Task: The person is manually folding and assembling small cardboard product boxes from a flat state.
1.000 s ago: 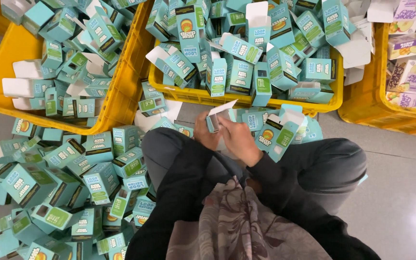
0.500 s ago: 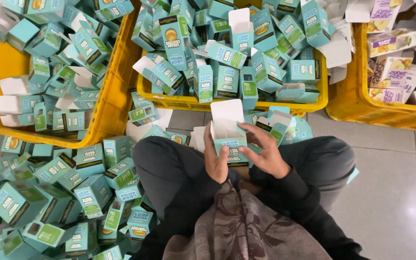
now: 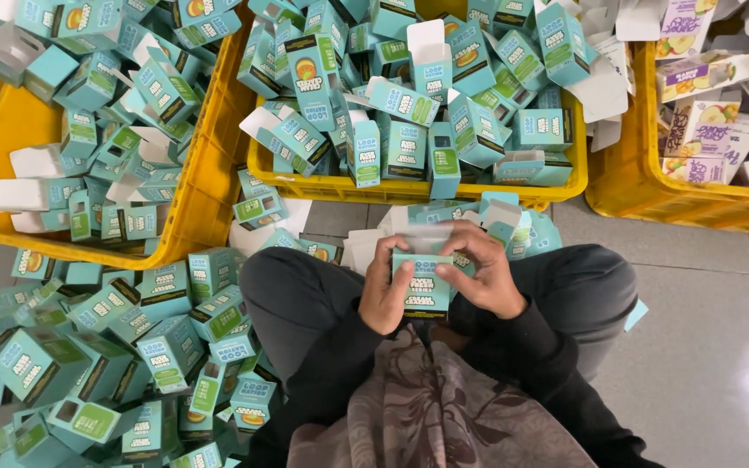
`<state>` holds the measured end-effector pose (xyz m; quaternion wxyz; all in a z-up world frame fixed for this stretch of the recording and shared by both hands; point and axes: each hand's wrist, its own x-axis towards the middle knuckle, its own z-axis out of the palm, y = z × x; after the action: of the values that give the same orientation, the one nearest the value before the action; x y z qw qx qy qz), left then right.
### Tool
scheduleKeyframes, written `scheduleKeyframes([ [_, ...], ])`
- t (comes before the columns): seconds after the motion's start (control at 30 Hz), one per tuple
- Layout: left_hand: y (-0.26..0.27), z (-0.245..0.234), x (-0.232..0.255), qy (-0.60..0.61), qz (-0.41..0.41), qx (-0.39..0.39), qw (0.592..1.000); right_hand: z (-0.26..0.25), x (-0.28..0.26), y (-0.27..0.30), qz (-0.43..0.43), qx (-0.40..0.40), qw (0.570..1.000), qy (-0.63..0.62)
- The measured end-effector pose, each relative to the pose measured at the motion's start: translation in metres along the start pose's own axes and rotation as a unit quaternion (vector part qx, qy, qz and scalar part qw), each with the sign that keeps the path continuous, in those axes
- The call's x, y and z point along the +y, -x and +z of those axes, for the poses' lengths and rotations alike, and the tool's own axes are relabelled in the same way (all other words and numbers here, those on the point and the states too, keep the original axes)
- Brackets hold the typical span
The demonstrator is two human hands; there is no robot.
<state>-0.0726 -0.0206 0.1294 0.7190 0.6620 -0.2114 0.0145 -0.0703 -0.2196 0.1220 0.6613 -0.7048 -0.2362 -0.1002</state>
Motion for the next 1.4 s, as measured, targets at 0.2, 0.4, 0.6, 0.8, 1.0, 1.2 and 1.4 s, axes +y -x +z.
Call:
scheduleKeyframes([
  [0.2, -0.002, 0.005, 0.012, -0.059, -0.011, 0.046, 0.997, 0.013, -0.011, -0.011, -0.028, 0.067, 0.997, -0.033],
  [0.4, 0.004, 0.016, -0.004, -0.159, -0.067, 0.072, 0.982, 0.013, -0.008, -0.012, -0.010, 0.065, 0.998, -0.009],
  [0.6, 0.007, 0.020, -0.008, -0.196, -0.076, 0.089, 0.974, 0.010, -0.013, -0.016, 0.086, 0.063, 0.993, -0.052],
  [0.8, 0.008, 0.026, -0.012, -0.178, -0.075, 0.118, 0.974, 0.010, -0.008, -0.017, 0.131, 0.098, 0.987, -0.001],
  [1.0, 0.005, 0.026, -0.005, -0.140, -0.052, 0.127, 0.981, 0.012, -0.001, -0.019, 0.076, 0.079, 0.994, -0.020],
  [1.2, 0.006, 0.019, -0.015, -0.124, -0.030, 0.125, 0.984, 0.014, -0.019, -0.025, 0.050, 0.044, 0.998, -0.001],
  [1.4, 0.010, 0.017, -0.021, -0.121, -0.009, 0.127, 0.984, 0.021, -0.034, -0.022, 0.004, 0.020, 0.994, 0.105],
])
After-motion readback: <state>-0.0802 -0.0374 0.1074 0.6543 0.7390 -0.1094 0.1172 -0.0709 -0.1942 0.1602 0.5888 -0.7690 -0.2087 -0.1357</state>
